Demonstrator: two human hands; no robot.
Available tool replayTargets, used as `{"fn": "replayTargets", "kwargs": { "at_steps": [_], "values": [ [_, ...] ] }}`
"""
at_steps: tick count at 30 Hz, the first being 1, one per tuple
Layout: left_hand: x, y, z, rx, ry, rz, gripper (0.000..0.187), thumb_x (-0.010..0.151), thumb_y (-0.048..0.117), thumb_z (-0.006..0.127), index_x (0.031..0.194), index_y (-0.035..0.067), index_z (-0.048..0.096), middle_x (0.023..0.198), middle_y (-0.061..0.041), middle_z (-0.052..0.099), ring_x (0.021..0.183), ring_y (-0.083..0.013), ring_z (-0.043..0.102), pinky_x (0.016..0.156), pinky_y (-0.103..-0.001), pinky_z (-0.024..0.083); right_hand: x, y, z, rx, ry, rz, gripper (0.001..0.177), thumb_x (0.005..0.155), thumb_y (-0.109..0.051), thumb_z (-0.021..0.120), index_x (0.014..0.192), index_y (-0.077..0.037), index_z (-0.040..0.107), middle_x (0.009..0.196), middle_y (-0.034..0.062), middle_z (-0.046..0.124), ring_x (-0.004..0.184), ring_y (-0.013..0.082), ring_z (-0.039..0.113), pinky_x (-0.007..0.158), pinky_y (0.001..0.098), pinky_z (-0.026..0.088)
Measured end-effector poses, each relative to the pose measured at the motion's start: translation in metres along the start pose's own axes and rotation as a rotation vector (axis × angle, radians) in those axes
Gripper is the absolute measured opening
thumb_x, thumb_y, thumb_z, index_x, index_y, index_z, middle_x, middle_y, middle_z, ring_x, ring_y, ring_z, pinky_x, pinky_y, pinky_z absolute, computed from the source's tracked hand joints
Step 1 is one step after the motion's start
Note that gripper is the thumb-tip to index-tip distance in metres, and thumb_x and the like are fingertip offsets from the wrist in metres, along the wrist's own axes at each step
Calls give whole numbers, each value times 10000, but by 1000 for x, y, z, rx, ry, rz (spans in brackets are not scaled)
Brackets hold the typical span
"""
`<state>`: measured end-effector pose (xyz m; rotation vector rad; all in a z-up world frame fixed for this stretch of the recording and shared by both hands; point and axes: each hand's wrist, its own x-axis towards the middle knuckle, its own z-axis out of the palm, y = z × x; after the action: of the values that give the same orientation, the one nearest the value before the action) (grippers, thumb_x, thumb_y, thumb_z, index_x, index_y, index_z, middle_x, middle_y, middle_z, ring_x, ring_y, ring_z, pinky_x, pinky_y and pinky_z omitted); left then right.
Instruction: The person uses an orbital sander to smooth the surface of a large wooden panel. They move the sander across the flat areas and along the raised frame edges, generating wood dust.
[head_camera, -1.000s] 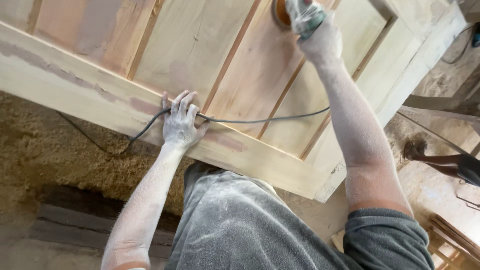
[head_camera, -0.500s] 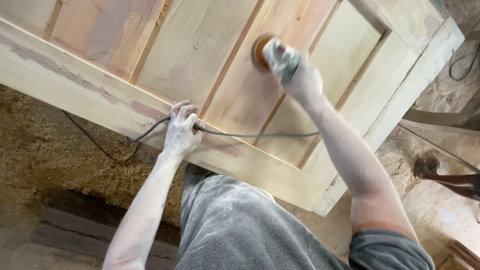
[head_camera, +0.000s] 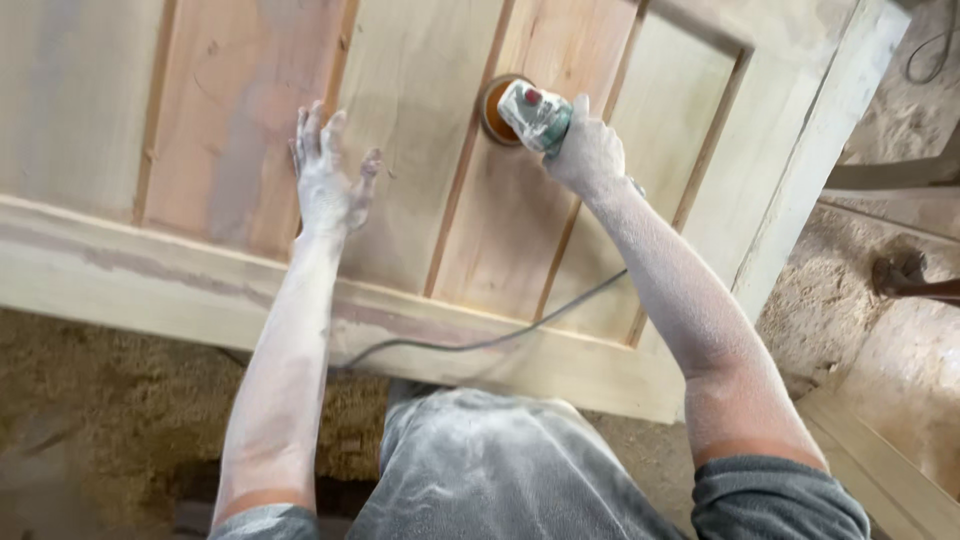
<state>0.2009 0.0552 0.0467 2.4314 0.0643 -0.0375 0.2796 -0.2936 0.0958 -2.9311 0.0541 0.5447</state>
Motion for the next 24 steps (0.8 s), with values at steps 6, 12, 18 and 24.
{"fn": "replayTargets", "kwargs": {
  "at_steps": [6, 12, 18, 24],
  "values": [
    [41, -10, 26, 303, -83, -64, 816, 987, 554, 553, 1642, 126, 321, 1743, -140, 117, 1606, -319, 43, 1255, -646, -27, 33, 3, -4, 80, 3, 137, 675, 761, -232, 831, 1244, 18, 432, 951, 246, 730, 919, 432, 728, 803, 509, 603],
    [42, -10, 29, 336, -95, -71, 763, 1012, 523, 510, 1632, 116, 332, 1736, -152, 65, 1608, -326, 11, 1254, -646, -53, 41, -14, -11, 89, 95, 247, 657, 810, -359, 838, 1210, 10, 470, 950, 274, 725, 917, 456, 712, 810, 532, 588],
    [45, -11, 31, 299, -103, -63, 719, 1062, 516, 451, 1653, 132, 306, 1743, -129, 96, 1618, -312, -13, 1276, -646, -60, -41, -53, 14, 120, -89, 116, 650, 715, -285, 855, 1183, -25, 486, 938, 233, 724, 877, 437, 724, 761, 542, 590],
    [45, -16, 36, 387, -180, -64, 705, 1089, 496, 418, 1667, 139, 230, 1752, -166, 33, 1610, -340, -39, 1252, -660, -67, -43, -43, 11, 29, -117, 120, 593, 775, -204, 827, 1211, -21, 469, 917, 214, 713, 838, 416, 741, 732, 524, 606]
  ]
}}
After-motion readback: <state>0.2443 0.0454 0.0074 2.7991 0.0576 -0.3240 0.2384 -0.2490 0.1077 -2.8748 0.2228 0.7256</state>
